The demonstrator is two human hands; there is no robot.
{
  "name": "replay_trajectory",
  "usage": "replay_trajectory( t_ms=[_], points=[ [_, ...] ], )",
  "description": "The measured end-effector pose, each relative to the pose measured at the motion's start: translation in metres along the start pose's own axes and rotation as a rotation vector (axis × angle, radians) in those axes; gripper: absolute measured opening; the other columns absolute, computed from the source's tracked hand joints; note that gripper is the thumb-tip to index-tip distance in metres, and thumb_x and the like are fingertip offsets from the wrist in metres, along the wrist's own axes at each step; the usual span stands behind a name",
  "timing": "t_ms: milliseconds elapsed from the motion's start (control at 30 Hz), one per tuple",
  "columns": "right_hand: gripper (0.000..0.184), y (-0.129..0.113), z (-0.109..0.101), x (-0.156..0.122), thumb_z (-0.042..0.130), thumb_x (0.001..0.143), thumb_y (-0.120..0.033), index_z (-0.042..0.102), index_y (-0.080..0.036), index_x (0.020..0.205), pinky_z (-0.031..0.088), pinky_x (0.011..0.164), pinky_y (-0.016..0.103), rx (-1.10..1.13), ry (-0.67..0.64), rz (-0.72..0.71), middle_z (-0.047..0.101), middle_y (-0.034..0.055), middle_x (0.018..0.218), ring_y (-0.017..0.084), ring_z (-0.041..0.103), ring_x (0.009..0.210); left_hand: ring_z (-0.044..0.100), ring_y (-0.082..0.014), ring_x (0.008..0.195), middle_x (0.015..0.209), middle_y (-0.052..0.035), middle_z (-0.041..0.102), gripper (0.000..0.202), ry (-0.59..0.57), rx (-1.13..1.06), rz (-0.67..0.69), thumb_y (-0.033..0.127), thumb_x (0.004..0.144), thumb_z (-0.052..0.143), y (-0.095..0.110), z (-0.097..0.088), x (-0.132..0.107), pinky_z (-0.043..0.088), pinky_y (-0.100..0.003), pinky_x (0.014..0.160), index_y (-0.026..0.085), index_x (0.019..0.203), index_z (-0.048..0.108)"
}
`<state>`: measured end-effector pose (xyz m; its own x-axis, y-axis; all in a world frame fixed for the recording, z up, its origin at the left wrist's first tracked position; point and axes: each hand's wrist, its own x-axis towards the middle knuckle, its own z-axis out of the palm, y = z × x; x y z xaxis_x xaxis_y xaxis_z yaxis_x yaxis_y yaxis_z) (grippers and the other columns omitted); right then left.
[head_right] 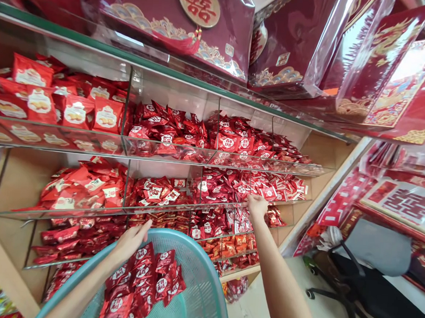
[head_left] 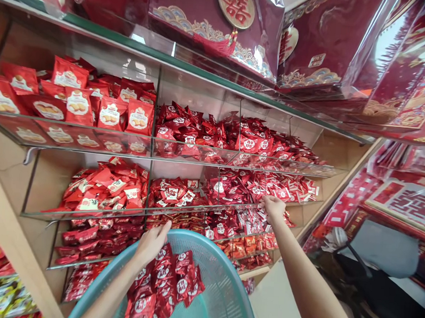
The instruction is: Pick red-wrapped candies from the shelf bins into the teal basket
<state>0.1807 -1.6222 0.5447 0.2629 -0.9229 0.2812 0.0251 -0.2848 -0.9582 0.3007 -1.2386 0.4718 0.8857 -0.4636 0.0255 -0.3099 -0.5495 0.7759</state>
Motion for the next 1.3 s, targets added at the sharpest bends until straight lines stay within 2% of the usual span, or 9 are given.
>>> replay_trajectory(
  t_ms=[233,367,533,733,933,1000,1100,1200,1300],
  points=[
    [0.029,0.003,-0.001,-0.005,0.060,0.068,-0.045,0.057,-0.016,0.070,0.044,0.039,0.027,-0.171,0.063,-0.043,0.064,0.0052,0.054,0.019,0.060,0.044,0.055,-0.0188,0.062,0.053,-0.0001,0.057,0.058,0.001,-0.007,-0.004,0.065,0.080,0.022,-0.001,0.000,-0.001,0.036,-0.028,0.065,0.021,0.051,0.047],
    [0.034,0.001,-0.005,-0.008,0.051,0.073,-0.048,0.059,-0.015,0.077,0.049,0.055,0.033,-0.302,0.123,-0.067,0.065,0.0085,0.060,0.023,0.063,0.057,0.056,-0.0189,0.062,0.053,-0.0001,0.058,0.057,0.011,-0.013,-0.005,0.065,0.080,0.024,-0.002,0.001,0.000,0.036,-0.028,0.064,0.021,0.050,0.047],
    [0.031,-0.007,-0.010,-0.010,0.055,0.069,-0.045,0.060,-0.015,0.079,0.042,0.077,0.042,-0.494,0.166,-0.103,0.067,0.0151,0.077,0.032,0.060,0.084,0.056,-0.0186,0.061,0.054,-0.0006,0.059,0.058,0.024,-0.027,-0.003,0.064,0.080,0.023,0.001,-0.001,-0.003,0.035,-0.028,0.064,0.021,0.050,0.048],
    [0.028,-0.009,-0.008,-0.014,0.051,0.071,-0.043,0.060,-0.017,0.068,0.041,0.071,0.041,-0.594,0.117,-0.094,0.065,0.0130,0.068,0.031,0.059,0.075,0.056,-0.0183,0.061,0.052,0.0000,0.057,0.059,0.038,-0.034,-0.012,0.065,0.080,0.021,0.002,-0.007,-0.006,0.034,-0.028,0.064,0.021,0.050,0.047],
    [0.024,-0.014,-0.011,-0.023,0.048,0.074,-0.037,0.061,-0.016,0.075,0.041,0.075,0.041,-0.596,0.205,-0.113,0.065,0.0152,0.075,0.031,0.058,0.077,0.056,-0.0183,0.061,0.053,-0.0002,0.057,0.060,0.035,-0.054,-0.012,0.067,0.080,0.020,0.000,-0.011,-0.006,0.034,-0.028,0.063,0.021,0.050,0.046],
    [0.025,-0.024,-0.009,-0.032,0.045,0.077,-0.034,0.060,-0.015,0.082,0.041,0.078,0.039,-0.560,0.258,-0.184,0.065,0.0150,0.082,0.028,0.058,0.080,0.056,-0.0184,0.060,0.053,-0.0003,0.057,0.060,0.039,-0.053,-0.014,0.066,0.080,0.020,0.000,-0.011,-0.006,0.034,-0.028,0.063,0.021,0.050,0.046],
    [0.026,-0.050,0.005,-0.056,0.044,0.081,-0.035,0.059,-0.015,0.090,0.042,0.075,0.033,-0.405,0.283,-0.441,0.064,0.0114,0.083,0.021,0.057,0.073,0.056,-0.0179,0.059,0.053,-0.0002,0.056,0.059,0.042,-0.051,0.004,0.064,0.081,0.021,0.000,-0.010,-0.006,0.034,-0.027,0.062,0.021,0.050,0.046],
    [0.026,-0.086,0.029,-0.091,0.046,0.083,-0.037,0.058,-0.015,0.092,0.043,0.064,0.028,-0.259,0.181,-0.688,0.060,0.0062,0.075,0.015,0.052,0.061,0.055,-0.0174,0.059,0.052,0.0003,0.056,0.058,0.044,-0.058,0.005,0.064,0.082,0.022,-0.001,-0.009,-0.007,0.034,-0.027,0.062,0.021,0.050,0.046],
    [0.021,-0.127,0.054,-0.123,0.047,0.084,-0.034,0.058,-0.018,0.091,0.043,0.060,0.027,-0.174,0.062,-0.905,0.058,0.0036,0.074,0.013,0.050,0.058,0.055,-0.0176,0.059,0.052,0.0004,0.056,0.059,0.047,-0.067,-0.026,0.065,0.081,0.022,-0.003,-0.010,-0.008,0.034,-0.027,0.062,0.021,0.050,0.045]
  ],
)
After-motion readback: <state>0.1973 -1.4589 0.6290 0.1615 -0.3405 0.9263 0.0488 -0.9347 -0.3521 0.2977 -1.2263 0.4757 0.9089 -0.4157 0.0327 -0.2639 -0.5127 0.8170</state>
